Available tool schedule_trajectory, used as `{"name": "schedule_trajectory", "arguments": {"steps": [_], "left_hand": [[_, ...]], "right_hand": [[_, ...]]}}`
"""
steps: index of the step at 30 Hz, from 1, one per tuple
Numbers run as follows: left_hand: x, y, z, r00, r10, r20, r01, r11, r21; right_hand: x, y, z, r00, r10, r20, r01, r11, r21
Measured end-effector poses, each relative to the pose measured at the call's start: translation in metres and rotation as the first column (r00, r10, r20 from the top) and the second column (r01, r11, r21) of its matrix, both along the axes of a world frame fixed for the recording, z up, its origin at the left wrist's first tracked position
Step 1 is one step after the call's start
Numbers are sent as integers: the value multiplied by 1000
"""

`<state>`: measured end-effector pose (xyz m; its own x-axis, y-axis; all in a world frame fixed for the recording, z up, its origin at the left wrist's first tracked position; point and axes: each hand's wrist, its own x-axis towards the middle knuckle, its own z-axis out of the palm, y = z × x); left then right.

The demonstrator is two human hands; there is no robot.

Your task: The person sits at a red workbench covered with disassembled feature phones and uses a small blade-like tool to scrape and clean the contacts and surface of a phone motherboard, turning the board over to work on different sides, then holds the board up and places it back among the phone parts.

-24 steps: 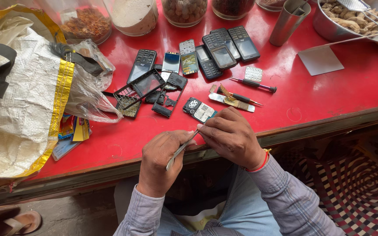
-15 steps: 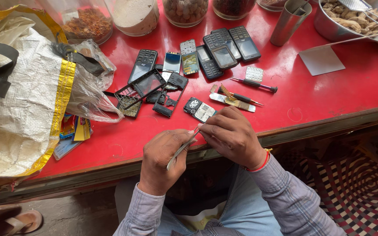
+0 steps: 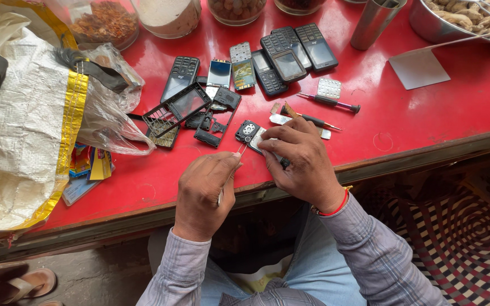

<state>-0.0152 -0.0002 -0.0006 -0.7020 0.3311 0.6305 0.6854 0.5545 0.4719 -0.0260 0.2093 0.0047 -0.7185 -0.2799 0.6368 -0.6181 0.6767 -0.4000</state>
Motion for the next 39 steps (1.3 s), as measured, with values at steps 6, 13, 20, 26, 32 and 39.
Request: {"name": "schedule_trajectory", "arguments": {"steps": [6, 13, 20, 26, 32, 39], "left_hand": [[-2, 2, -2, 1000, -10, 14, 10, 1000, 3], [-4, 3, -2, 1000, -15, 0, 15, 1000, 0], [-6, 4, -2, 1000, -22, 14, 22, 1000, 1], [-6, 5, -2, 1000, -25, 9, 25, 1000, 2], [-7, 7, 0, 1000, -28, 8, 28, 1000, 8], [-8, 10, 6, 999, -38, 2, 38, 999, 16]], "right_hand": [[0, 0, -2, 1000, -8, 10, 8, 1000, -8], [1, 0, -2, 1000, -8, -6, 8, 1000, -7], [0, 1, -1, 1000, 2, -3, -2, 1000, -11], [0, 1, -1, 1000, 2, -8, -2, 1000, 0], [0, 0, -2, 1000, 2, -10, -2, 1000, 0], [0, 1, -3, 1000, 1, -11, -1, 1000, 0]]}}
